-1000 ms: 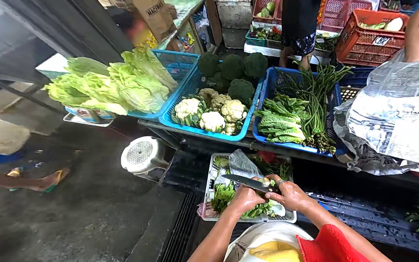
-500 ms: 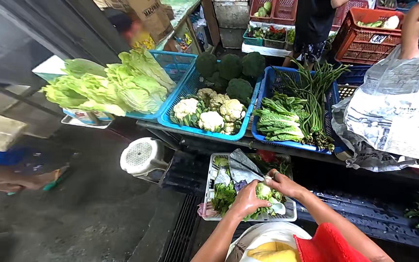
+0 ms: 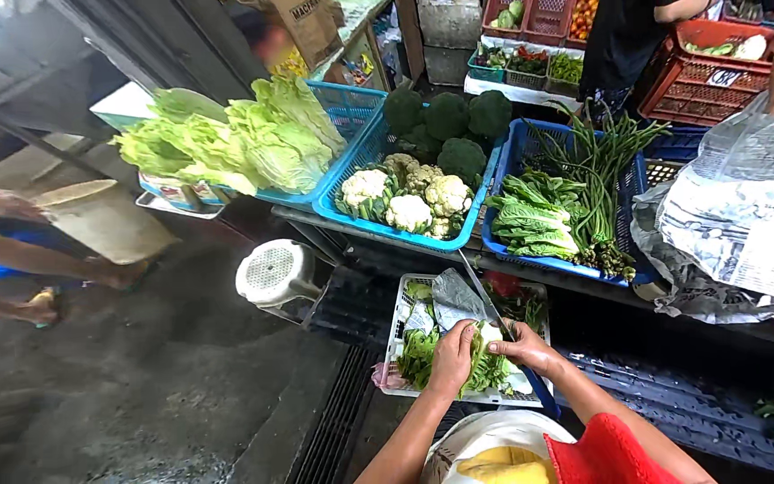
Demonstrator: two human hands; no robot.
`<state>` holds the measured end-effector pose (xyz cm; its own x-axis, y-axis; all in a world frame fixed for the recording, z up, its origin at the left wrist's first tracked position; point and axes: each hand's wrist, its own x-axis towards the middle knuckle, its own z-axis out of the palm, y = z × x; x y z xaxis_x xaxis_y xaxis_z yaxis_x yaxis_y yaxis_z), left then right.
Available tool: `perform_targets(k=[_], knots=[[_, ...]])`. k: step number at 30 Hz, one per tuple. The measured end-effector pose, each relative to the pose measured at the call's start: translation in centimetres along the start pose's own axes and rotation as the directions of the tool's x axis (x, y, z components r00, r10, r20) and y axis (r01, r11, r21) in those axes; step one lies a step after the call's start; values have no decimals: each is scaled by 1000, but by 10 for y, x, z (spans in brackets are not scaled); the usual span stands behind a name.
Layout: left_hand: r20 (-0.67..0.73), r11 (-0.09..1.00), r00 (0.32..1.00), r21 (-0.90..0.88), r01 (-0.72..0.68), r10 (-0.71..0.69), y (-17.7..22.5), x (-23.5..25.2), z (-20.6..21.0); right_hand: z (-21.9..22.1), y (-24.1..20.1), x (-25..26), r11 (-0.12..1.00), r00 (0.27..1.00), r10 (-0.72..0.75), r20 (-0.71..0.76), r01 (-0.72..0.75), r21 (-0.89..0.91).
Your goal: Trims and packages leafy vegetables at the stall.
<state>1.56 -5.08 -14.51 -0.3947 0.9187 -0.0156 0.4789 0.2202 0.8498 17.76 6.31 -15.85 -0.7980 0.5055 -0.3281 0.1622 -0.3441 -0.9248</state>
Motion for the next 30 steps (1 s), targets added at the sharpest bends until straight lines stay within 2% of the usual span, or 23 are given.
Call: perform_targets(k=[3,4,6,7,9,10,15,17,20,21,23,24,26,28,30], knots=[[-202,983,964,90,-159,174,-4,-1,-5,-3,-1,-4,999,999,-42,27,43,-8],[-246,980,949,92,-179,196,-5,1,-9,-3,-2,-7,999,998,-46,31,47,-6],[-292,987,944,95,-132,154,-5,7,-21,-7,-1,-11,998,997,-63,37,62,32],[-273,990,956,114,-77,106,-4,11,-28,-8,1,-13,995,996,-72,44,69,72],[-150,983,989,179,29,-1,-2,15,-40,-12,2,-16,986,995,-83,57,74,147],[-121,977,993,208,36,-11,-1,15,-41,-12,2,-17,983,995,-86,52,76,169],[-50,978,978,75,-196,200,17,-6,-17,-6,-4,-20,974,991,-133,-10,132,185],[-8,981,981,2,-193,193,15,-12,-4,-2,-6,-20,974,988,-148,-35,152,170],[54,948,988,-293,-125,147,9,-9,-5,-7,-9,-22,978,986,-162,-41,165,127],[126,897,984,-438,-59,126,8,-7,-11,-11,-11,-23,979,985,-170,-36,173,106],[310,727,944,-673,137,110,5,-5,-25,-18,-19,-24,980,980,-198,-38,198,18],[378,666,922,-710,227,89,5,-5,-30,-20,-24,-24,977,977,-209,-40,208,-37],[444,625,896,-703,340,12,7,-6,-34,-19,-34,-21,970,974,-225,-19,222,-100],[476,596,879,-695,403,-39,6,-4,-32,-17,-38,-19,968,974,-228,3,227,-104],[504,560,863,-706,433,-33,2,0,-29,-15,-39,-17,976,978,-209,14,209,-65]])
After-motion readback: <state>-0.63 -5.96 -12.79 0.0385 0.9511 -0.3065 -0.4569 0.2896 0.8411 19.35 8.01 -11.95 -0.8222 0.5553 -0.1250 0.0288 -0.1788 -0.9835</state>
